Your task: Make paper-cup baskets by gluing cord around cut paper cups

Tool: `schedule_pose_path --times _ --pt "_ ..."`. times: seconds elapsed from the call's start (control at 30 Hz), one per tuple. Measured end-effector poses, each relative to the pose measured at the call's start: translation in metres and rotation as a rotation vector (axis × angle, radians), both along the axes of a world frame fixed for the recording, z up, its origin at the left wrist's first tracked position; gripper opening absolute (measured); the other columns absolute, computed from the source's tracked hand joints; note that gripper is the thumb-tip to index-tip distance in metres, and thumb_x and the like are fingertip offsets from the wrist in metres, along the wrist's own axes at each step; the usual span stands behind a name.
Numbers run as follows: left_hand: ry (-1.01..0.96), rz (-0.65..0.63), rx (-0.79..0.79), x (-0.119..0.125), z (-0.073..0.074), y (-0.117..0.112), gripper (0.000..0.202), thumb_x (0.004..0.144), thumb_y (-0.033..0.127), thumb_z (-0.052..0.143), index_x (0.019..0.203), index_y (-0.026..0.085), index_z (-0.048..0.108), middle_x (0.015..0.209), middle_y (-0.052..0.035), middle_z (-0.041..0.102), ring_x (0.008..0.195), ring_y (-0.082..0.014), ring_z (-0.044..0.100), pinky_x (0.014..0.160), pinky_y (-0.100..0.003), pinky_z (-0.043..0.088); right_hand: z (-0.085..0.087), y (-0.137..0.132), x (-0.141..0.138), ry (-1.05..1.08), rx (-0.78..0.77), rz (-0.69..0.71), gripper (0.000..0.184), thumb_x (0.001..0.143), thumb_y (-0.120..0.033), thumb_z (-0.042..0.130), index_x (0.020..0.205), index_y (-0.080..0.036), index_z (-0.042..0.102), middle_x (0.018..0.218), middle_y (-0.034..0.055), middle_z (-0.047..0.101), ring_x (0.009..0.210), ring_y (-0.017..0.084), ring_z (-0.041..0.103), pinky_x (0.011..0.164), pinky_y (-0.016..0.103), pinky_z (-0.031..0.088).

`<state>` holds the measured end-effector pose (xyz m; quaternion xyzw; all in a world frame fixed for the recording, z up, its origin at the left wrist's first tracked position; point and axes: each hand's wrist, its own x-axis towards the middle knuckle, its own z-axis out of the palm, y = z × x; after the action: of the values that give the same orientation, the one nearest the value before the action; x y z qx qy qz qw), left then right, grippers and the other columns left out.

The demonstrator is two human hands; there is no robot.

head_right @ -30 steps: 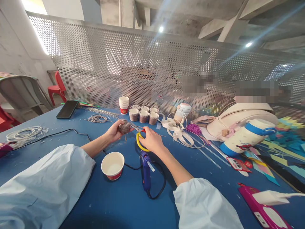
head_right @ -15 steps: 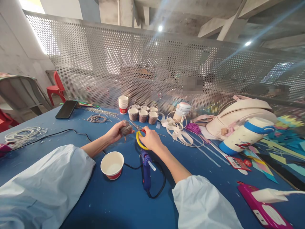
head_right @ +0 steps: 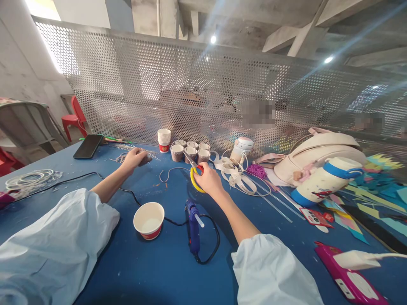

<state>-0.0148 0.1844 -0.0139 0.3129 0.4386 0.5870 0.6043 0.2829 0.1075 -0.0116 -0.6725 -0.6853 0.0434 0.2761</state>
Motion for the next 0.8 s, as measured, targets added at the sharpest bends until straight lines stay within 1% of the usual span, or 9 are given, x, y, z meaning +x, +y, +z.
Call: schedule_pose_path --times 0.1,0.17,0.33,0.4,0.47,0.53,0.63,0.73,0.8 --pt "-0.034 0.077 0.005 -0.010 0.008 0.005 0.009 0.082 0.013 0.061 0.083 0.018 0.053 0.060 0.0063 0.054 0.046 -0.0085 0.050 0.050 -0.021 0.044 0.001 0.000 0.000 0.019 0.004 0.003 0.038 0.080 -0.042 0.064 0.112 -0.022 0.061 0.086 0.0059 0.073 0.081 0.025 0.069 0.071 0.032 0.049" --pt "-0.066 0.078 -0.003 -0.009 0.011 0.006 0.010 0.079 0.014 0.060 0.084 0.019 0.052 0.061 0.0039 0.058 0.047 -0.0113 0.054 0.051 -0.023 0.046 0.002 -0.001 0.000 0.037 0.007 0.012 0.039 0.080 -0.041 0.064 0.113 -0.022 0.061 0.087 0.0063 0.073 0.081 0.026 0.069 0.073 0.033 0.049" --pt "-0.158 -0.095 -0.014 0.011 0.014 -0.003 0.008 0.077 0.019 0.058 0.084 0.014 0.057 0.071 -0.0073 0.066 0.059 -0.0202 0.064 0.054 -0.032 0.054 0.005 -0.004 -0.002 0.120 0.017 0.068 0.044 0.078 -0.038 0.067 0.118 -0.021 0.061 0.090 0.0063 0.074 0.083 0.025 0.068 0.080 0.037 0.050" --pt "-0.187 -0.162 0.013 0.019 0.013 -0.009 0.006 0.075 0.016 0.056 0.081 0.015 0.057 0.076 -0.0089 0.068 0.065 -0.0219 0.066 0.059 -0.036 0.056 0.005 -0.003 -0.002 0.174 0.020 0.103 0.046 0.077 -0.037 0.068 0.119 -0.020 0.062 0.093 0.0069 0.074 0.086 0.024 0.068 0.083 0.037 0.050" --pt "-0.203 -0.213 0.049 0.026 0.010 -0.014 0.012 0.070 0.010 0.054 0.080 0.016 0.056 0.080 -0.0083 0.069 0.069 -0.0220 0.068 0.065 -0.040 0.058 0.005 -0.002 -0.003 0.244 0.013 0.142 0.045 0.077 -0.038 0.069 0.117 -0.019 0.063 0.094 0.0074 0.074 0.087 0.023 0.068 0.084 0.036 0.050" --pt "-0.202 -0.262 0.088 0.032 0.007 -0.018 0.022 0.065 0.004 0.054 0.082 0.017 0.057 0.083 -0.0065 0.069 0.071 -0.0213 0.068 0.071 -0.042 0.058 0.006 -0.002 -0.004 0.327 -0.006 0.181 0.047 0.075 -0.040 0.071 0.115 -0.017 0.064 0.093 0.0074 0.074 0.084 0.021 0.068 0.080 0.034 0.052" --pt "-0.183 -0.346 0.138 0.039 0.002 -0.024 0.032 0.060 -0.001 0.054 0.086 0.017 0.060 0.083 -0.0042 0.069 0.073 -0.0206 0.068 0.076 -0.045 0.058 0.009 -0.004 -0.005 0.458 -0.055 0.226 0.054 0.071 -0.049 0.073 0.114 -0.016 0.065 0.084 0.0051 0.073 0.070 0.018 0.066 0.064 0.030 0.053" --pt "-0.150 -0.440 0.173 0.042 -0.003 -0.027 0.042 0.057 -0.003 0.057 0.093 0.017 0.063 0.084 -0.0047 0.069 0.073 -0.0213 0.068 0.075 -0.045 0.058 0.015 -0.009 -0.008 0.574 -0.113 0.254 0.060 0.069 -0.055 0.072 0.113 -0.015 0.065 0.070 0.0004 0.068 0.051 0.013 0.056 0.047 0.024 0.045" --pt "-0.130 -0.491 0.191 0.043 -0.006 -0.028 0.047 0.055 -0.005 0.058 0.096 0.018 0.065 0.083 -0.0049 0.070 0.071 -0.0212 0.068 0.071 -0.042 0.058 0.018 -0.013 -0.010 0.634 -0.142 0.265 0.061 0.068 -0.056 0.072 0.113 -0.015 0.065 0.064 -0.0016 0.065 0.045 0.010 0.049 0.042 0.022 0.039"
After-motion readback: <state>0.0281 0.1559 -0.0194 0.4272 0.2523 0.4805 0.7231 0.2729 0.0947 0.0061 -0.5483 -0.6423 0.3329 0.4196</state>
